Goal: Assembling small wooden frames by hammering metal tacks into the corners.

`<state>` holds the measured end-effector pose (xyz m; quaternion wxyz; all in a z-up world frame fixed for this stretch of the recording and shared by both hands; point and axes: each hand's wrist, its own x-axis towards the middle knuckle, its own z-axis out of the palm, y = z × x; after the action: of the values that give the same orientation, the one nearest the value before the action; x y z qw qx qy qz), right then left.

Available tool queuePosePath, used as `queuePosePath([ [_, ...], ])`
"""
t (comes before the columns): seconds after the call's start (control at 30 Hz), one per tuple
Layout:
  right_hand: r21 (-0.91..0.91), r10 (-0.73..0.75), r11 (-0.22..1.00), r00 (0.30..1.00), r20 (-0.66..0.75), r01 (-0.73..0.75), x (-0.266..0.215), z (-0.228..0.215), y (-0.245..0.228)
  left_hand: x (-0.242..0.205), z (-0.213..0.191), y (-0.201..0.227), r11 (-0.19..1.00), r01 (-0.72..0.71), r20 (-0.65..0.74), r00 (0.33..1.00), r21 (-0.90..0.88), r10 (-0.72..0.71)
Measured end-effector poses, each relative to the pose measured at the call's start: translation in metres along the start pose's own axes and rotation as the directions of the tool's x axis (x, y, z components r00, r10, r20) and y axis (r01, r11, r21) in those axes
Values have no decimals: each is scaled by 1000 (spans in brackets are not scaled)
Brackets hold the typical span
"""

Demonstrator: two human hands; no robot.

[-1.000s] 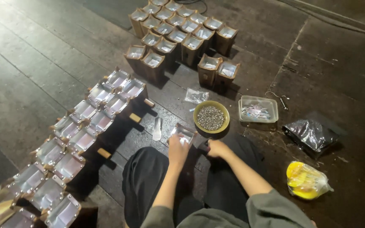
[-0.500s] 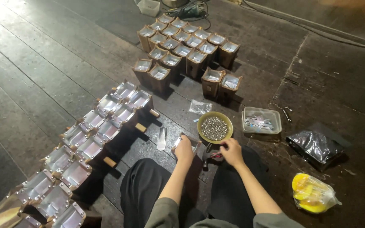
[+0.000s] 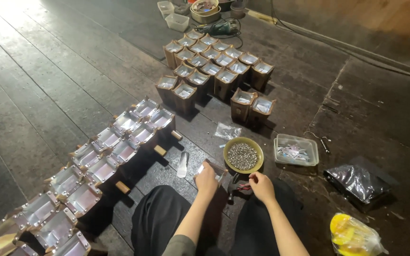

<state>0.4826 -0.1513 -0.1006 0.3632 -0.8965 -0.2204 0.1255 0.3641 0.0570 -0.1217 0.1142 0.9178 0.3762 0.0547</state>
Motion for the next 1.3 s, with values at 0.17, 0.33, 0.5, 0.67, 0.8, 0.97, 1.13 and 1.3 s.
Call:
queuePosePath([
  [0.17, -18, -43, 999, 999, -11, 43, 7, 7, 11, -9, -14, -9, 984, -131, 9, 991, 124, 131],
  [0.33, -5, -9, 1000, 1000, 9, 9, -2, -4, -2, -7, 1, -14, 990, -137, 37, 990, -15, 138],
  [0.5, 11, 34, 999, 999, 25, -34, -1, -6, -10, -5, 11, -10, 995, -97, 13, 995, -23, 97],
  [0.67, -26, 79, 997, 996, 45, -78, 3, -5, -9, -16, -16, -3, 993, -90, -5, 996, -75, 90],
  [0.8, -48, 79, 996, 996, 40, -77, 6, -1, -2, -44, -57, 3, 988, -138, -173, 977, -65, 125],
  [0.97, -224, -329, 934, 913, -241, 277, -11, 3, -9, -81, -95, -3, 816, -196, -457, 884, -543, -92],
  [1.13, 1, -511, 851, 827, -232, 526, -32, -4, -82, -96, -69, -7, 768, -254, -601, 772, -588, -204],
  [1.3, 284, -686, 698, 728, 2, 657, -32, 6, -118, -91, -45, -17, 731, -340, -668, 714, -592, -209],
])
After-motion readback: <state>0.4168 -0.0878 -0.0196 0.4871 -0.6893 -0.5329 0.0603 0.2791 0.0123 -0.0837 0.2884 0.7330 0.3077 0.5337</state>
